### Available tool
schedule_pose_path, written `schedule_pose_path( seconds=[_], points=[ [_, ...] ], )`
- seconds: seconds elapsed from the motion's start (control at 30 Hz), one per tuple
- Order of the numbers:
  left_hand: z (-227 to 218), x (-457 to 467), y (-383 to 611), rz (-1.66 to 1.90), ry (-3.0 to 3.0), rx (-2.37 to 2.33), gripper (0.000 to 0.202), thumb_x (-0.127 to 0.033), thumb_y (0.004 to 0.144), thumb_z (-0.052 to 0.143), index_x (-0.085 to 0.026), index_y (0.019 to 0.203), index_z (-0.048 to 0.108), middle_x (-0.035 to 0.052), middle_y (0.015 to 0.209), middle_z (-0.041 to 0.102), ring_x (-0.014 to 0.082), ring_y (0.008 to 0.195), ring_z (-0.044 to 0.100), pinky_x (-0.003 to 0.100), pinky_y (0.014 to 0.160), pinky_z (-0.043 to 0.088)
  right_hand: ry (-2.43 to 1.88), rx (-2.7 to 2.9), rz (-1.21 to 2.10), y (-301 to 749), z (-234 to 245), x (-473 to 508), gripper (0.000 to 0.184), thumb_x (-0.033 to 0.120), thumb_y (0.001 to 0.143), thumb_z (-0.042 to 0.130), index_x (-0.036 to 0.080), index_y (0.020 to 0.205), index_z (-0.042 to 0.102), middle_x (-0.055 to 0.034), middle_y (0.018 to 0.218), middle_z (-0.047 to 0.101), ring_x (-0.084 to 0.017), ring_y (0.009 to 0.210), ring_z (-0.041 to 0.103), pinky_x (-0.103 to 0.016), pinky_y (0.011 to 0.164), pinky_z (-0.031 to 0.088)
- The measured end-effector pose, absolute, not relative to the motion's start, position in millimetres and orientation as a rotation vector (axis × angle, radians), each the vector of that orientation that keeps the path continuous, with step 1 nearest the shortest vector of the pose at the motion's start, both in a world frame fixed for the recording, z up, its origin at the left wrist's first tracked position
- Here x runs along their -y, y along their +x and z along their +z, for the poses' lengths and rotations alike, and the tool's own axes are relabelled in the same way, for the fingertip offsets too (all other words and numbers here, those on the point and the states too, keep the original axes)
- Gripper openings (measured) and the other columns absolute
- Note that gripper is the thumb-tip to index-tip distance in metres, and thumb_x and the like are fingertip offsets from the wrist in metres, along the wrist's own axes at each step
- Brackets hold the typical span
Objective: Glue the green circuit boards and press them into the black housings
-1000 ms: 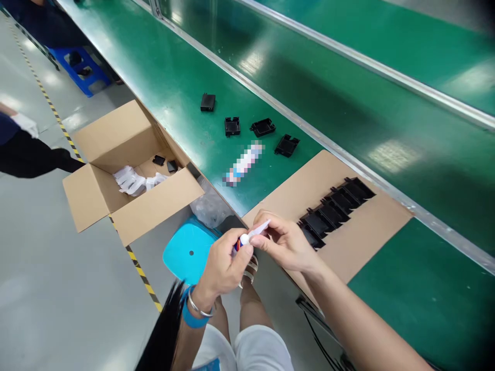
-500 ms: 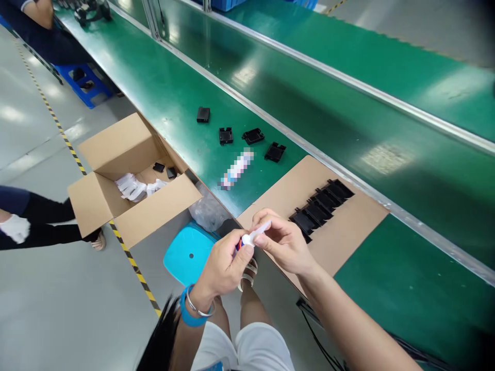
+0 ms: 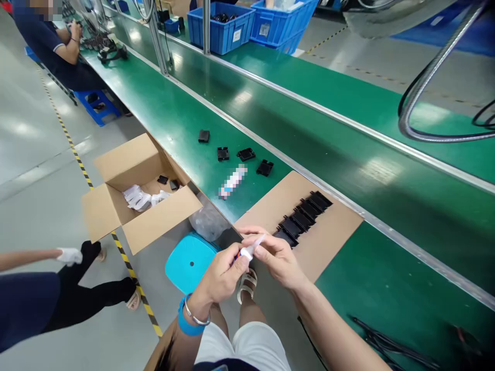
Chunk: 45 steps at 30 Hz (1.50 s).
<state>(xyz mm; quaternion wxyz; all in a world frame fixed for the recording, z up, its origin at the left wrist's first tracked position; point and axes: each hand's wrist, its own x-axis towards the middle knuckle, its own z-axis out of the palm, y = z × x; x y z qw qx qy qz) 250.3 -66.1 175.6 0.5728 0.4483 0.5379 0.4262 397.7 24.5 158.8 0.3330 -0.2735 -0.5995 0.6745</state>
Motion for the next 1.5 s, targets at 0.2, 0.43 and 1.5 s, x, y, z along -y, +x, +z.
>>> schedule_pose_path(
  seconds=[0.2,0.43,1.5],
  points=[
    [161,76,247,1.022,0.867,-1.125,0.046,-0.060,0.096,0.047,-0.015,0.093,0.055,-0.0002,0.077,0.053,0.0069,0.058,0.042,0.022,0.054,0.033,-0.720,1.576,1.802,394,158,-23,0.032,0.052,0.083,0.070,0.021,0.091,0.071,-0.0112,0.115,0.065,-0.022,0.095,0.061,-0.036,0.080,0.050],
    [142,81,246,0.994,0.539,-0.806,0.056,-0.067,0.086,0.059,-0.011,0.095,0.060,0.0020,0.073,0.055,0.0050,0.047,0.042,0.020,0.045,0.031,-0.674,1.612,1.875,394,157,-22,0.034,0.054,0.080,0.072,0.020,0.085,0.071,-0.0106,0.112,0.065,-0.015,0.071,0.059,-0.032,0.063,0.051],
    [134,89,255,0.889,0.155,-0.251,0.042,-0.039,0.072,0.083,-0.015,0.093,0.055,-0.0077,0.054,0.046,0.0022,0.032,0.030,0.014,0.031,0.024,-0.771,1.417,2.178,390,144,-16,0.039,0.060,0.074,0.073,0.022,0.081,0.075,-0.0099,0.090,0.068,-0.024,0.093,0.063,-0.040,0.083,0.054]
  ],
)
